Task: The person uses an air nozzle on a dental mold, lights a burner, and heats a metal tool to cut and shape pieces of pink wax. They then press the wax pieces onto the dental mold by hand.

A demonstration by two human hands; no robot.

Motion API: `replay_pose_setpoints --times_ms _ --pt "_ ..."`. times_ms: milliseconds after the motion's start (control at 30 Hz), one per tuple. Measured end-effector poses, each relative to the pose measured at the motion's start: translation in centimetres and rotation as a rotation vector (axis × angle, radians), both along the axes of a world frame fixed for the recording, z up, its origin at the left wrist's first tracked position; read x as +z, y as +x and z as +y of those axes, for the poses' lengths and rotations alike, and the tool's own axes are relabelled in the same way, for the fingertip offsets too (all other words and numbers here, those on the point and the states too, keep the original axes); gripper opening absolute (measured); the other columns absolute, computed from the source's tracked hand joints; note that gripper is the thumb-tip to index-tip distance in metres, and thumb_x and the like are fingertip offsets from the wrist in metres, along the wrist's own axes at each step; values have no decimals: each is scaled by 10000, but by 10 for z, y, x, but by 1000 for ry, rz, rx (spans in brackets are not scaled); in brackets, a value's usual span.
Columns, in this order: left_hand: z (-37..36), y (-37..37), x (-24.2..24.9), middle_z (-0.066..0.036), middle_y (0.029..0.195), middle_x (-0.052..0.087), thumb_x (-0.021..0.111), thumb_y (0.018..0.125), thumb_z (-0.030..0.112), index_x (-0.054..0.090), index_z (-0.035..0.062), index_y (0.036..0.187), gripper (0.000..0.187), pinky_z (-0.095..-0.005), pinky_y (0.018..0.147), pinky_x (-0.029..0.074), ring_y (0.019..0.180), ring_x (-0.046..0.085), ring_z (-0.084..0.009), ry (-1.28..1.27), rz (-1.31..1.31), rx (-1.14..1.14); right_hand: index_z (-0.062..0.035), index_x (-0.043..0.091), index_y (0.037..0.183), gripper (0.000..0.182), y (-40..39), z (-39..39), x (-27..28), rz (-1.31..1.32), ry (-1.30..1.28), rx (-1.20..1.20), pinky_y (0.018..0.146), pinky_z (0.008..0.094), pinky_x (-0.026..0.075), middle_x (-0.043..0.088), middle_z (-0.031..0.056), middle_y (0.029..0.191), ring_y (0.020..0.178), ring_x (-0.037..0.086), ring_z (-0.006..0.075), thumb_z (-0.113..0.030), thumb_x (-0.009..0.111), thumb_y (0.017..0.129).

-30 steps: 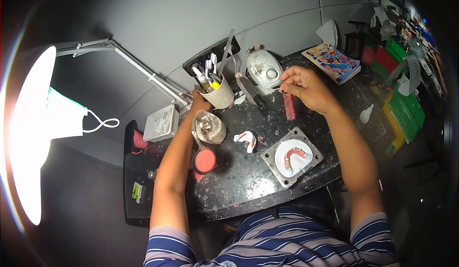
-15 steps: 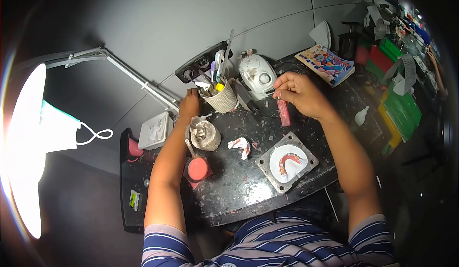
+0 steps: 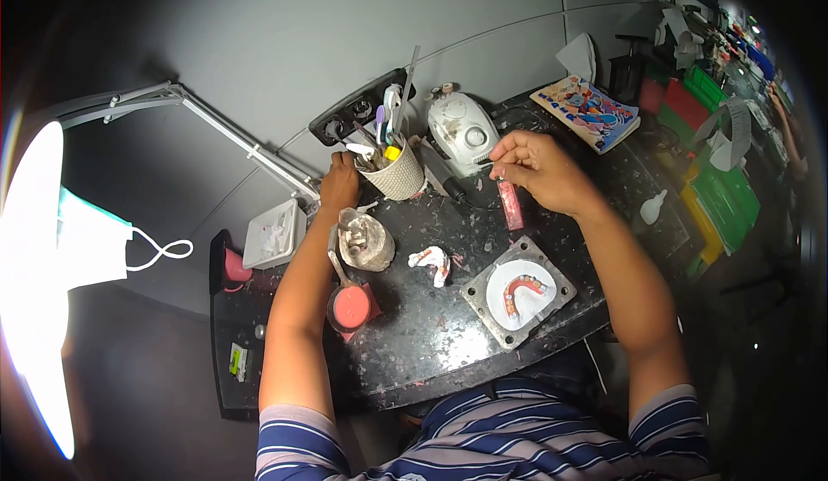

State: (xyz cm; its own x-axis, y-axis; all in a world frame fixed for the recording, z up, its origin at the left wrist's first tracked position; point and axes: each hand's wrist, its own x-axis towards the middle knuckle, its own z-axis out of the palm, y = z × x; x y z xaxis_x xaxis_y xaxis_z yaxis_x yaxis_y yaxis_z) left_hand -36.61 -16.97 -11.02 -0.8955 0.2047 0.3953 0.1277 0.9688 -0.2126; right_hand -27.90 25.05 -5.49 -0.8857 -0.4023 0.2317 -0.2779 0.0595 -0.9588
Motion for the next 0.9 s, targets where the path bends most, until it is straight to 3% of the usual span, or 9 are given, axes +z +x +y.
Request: replay_pose_setpoints --times_ms 133,200,333,400,533,567,667,833,900 --pt "-3 -16 7 -217 1191 627 613 935 54 563 -42 1204 289 -451 802 648 1005 744 -396 -90 -63 32 36 637 1179 172 0 -1 -1 -20 -6 -3 876 290 561 758 115 1020 968 721 140 42 670 1010" --pt "-14 -32 6 -197 1142 658 611 945 84 594 -38 1233 313 -431 775 652 975 757 -355 -260 -154 25 36 638 1177 167 -1 -1 -4 3 7 -8 877 291 561 758 115 1021 967 722 142 43 667 1012" --pt "-19 -31 9 -187 1102 682 600 964 115 618 -28 1266 335 -430 737 651 972 764 -323 -330 -45 11 34 640 1176 161 1 1 0 23 41 -14 883 294 561 758 116 1028 970 724 146 44 659 1017" --pt "-20 -23 13 -187 1109 692 595 971 116 604 -1 1225 280 -431 715 649 932 774 -314 -227 79 39 33 641 1178 163 2 2 3 11 29 -15 887 294 560 758 115 1030 974 724 146 46 656 1016" --pt "0 -6 21 -226 1031 722 714 941 185 545 9 1124 305 -507 729 634 841 766 -411 58 106 81 31 644 1182 170 5 3 6 21 10 -17 901 293 557 758 112 1032 988 723 143 50 650 1013" --pt "8 1 28 -248 994 724 785 892 207 553 -6 1135 397 -528 756 628 871 756 -446 124 97 91 23 649 1178 166 5 4 6 11 -2 -4 909 290 555 757 106 1035 996 722 141 47 649 1014" --pt "16 4 39 -288 1029 743 811 875 199 611 -28 1161 417 -544 818 622 942 747 -481 235 14 189 16 655 1174 162 3 4 5 4 3 -10 914 286 554 753 95 1034 997 722 139 39 653 1014" --pt "10 21 58 -288 1017 762 866 846 224 684 -32 1096 401 -545 853 609 990 746 -472 326 -66 168 41 657 1161 154 3 5 3 28 -16 -26 894 300 565 762 114 1008 965 730 148 24 680 1010" --pt "4 26 66 -266 991 774 895 821 246 741 -24 1026 372 -523 861 600 990 751 -446 305 -131 168 10 661 1165 154 5 6 7 1 13 -21 923 280 557 750 80 1028 987 720 132 28 659 1012"
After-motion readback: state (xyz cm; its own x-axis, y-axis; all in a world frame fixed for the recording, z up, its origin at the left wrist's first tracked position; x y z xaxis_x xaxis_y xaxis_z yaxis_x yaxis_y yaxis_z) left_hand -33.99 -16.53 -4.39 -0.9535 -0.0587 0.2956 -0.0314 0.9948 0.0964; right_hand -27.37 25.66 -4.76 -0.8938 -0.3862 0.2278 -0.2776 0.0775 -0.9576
